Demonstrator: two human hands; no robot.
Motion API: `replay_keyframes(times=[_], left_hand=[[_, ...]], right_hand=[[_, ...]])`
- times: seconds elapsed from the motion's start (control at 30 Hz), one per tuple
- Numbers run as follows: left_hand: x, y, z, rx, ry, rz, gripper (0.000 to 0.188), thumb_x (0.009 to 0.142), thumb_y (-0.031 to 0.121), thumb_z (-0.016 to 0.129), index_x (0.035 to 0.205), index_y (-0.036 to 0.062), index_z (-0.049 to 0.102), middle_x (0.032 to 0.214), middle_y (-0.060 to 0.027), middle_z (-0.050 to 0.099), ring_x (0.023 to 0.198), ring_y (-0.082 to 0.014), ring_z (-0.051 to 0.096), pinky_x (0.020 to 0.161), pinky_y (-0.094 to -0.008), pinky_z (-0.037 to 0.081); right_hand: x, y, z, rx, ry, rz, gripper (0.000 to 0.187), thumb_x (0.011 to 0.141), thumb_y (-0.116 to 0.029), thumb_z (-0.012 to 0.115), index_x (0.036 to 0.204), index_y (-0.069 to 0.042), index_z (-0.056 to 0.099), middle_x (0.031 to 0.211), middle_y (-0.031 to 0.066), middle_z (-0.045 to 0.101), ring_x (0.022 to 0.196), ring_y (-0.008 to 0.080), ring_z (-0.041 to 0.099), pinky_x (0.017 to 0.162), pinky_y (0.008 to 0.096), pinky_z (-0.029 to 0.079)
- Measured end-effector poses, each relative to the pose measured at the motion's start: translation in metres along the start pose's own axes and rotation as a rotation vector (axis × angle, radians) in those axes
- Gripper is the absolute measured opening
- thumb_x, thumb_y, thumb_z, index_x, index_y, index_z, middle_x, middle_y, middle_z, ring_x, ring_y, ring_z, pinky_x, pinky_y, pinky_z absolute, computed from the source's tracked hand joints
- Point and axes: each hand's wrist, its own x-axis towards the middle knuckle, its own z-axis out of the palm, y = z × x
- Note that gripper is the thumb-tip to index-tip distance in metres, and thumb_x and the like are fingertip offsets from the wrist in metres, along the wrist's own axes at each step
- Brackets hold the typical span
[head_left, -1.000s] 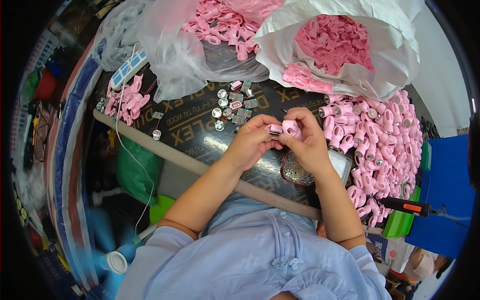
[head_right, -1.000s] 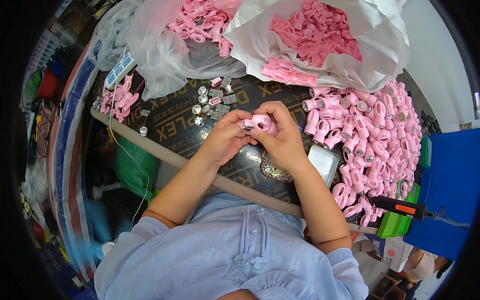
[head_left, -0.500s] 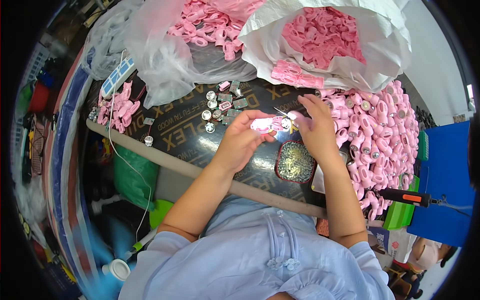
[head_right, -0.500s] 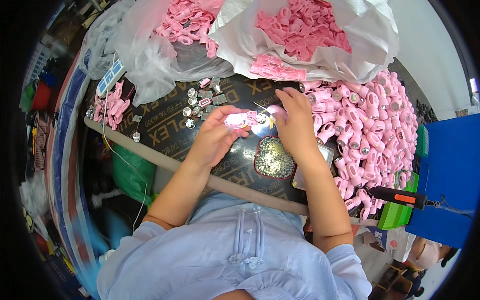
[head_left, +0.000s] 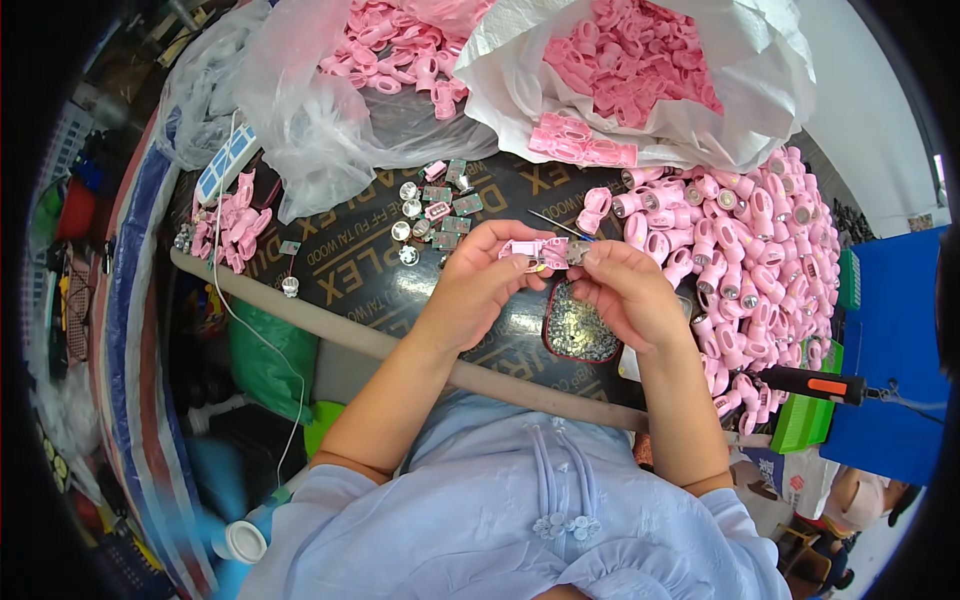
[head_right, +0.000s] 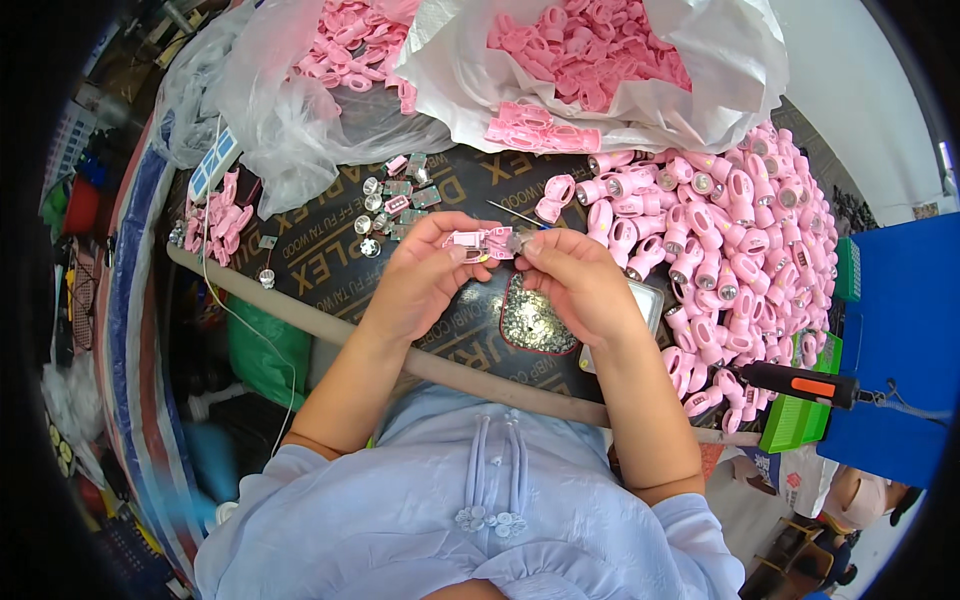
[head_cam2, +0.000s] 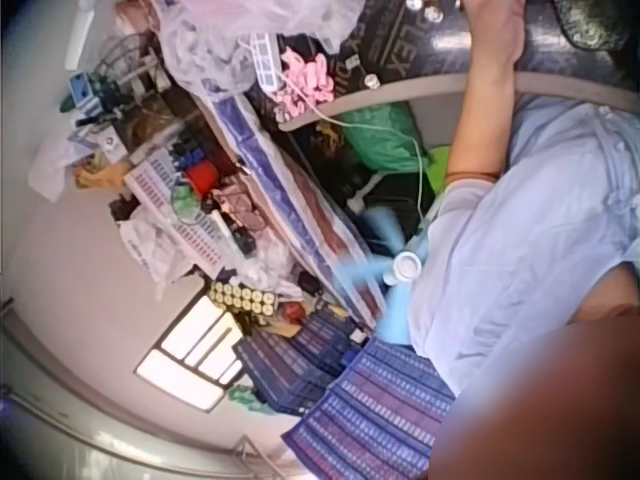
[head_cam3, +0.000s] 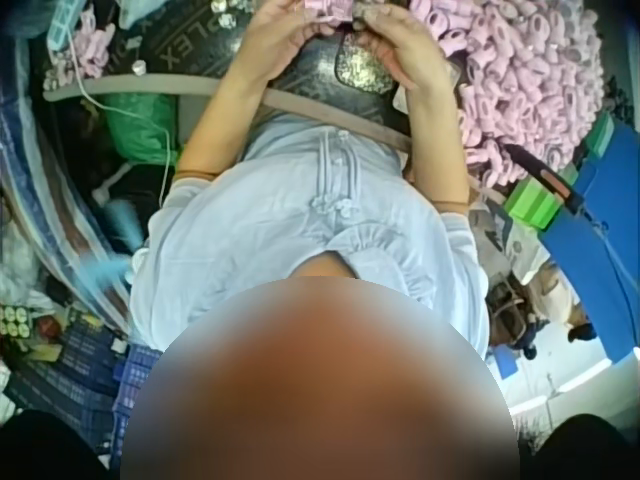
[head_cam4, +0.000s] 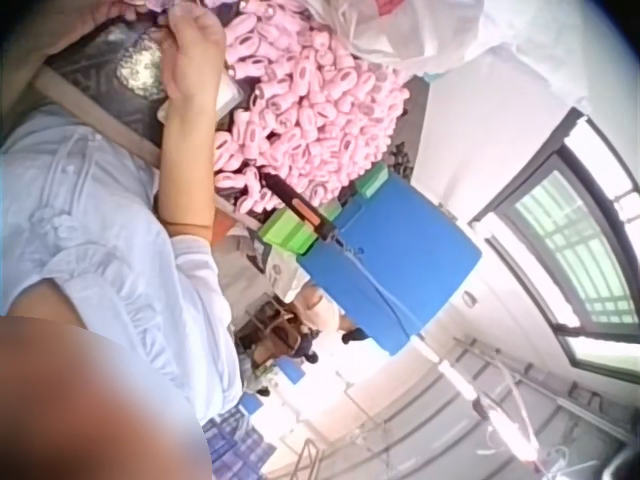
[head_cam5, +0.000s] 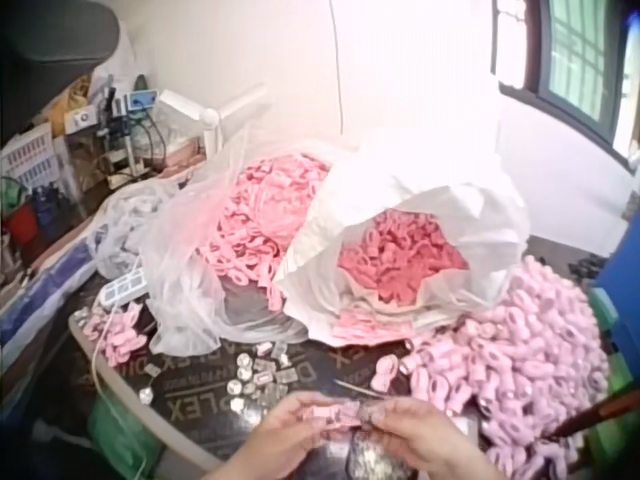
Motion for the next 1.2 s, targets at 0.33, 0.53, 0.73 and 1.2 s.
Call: replay_keyframes(times=[0.33,0.53,0.73,1.2], left_hand=[[0.001,-0.007,0.007,0.186,0.13,0.051,0.021,0.094,-0.002,0.061,0.114,0.0019,0.058,0.118,-0.0111,0.067,0.091,-0.013,0.063,0.081,-0.0267,0.053],[-0.001,-0.006,0.01,0.185,0.171,0.022,0.022,0.095,-0.001,0.06,0.116,0.0022,0.058,0.116,-0.0105,0.067,0.091,-0.0126,0.062,0.08,-0.0265,0.053],[-0.002,-0.006,0.006,0.171,0.108,-0.039,0.026,0.098,0.001,0.055,0.124,0.0012,0.056,0.123,-0.0131,0.063,0.101,-0.0178,0.064,0.082,-0.0295,0.054],[0.0,-0.019,0.015,0.608,0.202,0.257,0.016,0.091,-0.001,0.064,0.105,0.0033,0.066,0.118,-0.0061,0.061,0.098,-0.0108,0.062,0.082,-0.0251,0.055]], right_hand=[[-0.008,0.005,0.021,-0.247,0.14,-0.182,0.011,0.091,-0.006,0.07,0.099,0.001,0.072,0.117,0.0075,0.065,0.094,0.0096,0.061,0.085,0.026,0.047],[-0.009,0.007,0.024,-0.32,0.191,-0.226,0.011,0.09,-0.004,0.072,0.099,0.003,0.071,0.115,0.0065,0.062,0.098,0.0128,0.063,0.088,0.0256,0.049],[-0.009,0.009,0.022,-0.236,0.175,-0.207,0.017,0.091,-0.006,0.071,0.106,0.001,0.07,0.104,0.0035,0.069,0.092,0.0088,0.061,0.082,0.0236,0.047],[-0.01,0.01,0.031,-0.161,0.203,-0.198,0.011,0.091,-0.005,0.07,0.099,0.003,0.072,0.115,0.0076,0.064,0.096,0.0119,0.063,0.087,0.0263,0.049]])
